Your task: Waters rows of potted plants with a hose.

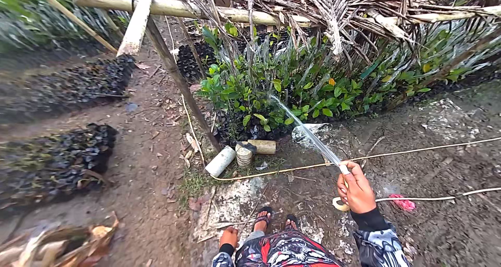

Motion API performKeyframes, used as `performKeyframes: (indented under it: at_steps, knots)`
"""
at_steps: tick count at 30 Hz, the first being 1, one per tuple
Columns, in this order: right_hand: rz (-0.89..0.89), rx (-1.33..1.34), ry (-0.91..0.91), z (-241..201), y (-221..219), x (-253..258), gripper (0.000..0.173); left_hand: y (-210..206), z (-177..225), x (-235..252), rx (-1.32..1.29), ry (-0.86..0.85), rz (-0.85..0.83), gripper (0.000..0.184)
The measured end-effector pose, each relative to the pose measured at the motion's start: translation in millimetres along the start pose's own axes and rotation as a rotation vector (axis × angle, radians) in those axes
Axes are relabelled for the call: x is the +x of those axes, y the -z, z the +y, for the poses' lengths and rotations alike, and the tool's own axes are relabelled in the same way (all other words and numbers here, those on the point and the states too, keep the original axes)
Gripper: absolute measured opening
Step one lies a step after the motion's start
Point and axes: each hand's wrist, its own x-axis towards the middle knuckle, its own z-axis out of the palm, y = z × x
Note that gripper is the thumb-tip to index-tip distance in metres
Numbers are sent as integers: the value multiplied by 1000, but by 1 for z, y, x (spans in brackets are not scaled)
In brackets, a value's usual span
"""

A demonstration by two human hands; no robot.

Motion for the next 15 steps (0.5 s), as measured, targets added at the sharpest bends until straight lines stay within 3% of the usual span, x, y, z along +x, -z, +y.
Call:
performKeyframes:
  at_steps: [15]
  knots:
    - [-117, -44, -146, 24, -17, -16, 27, -2, -3, 4, 26, 4, 1, 37]
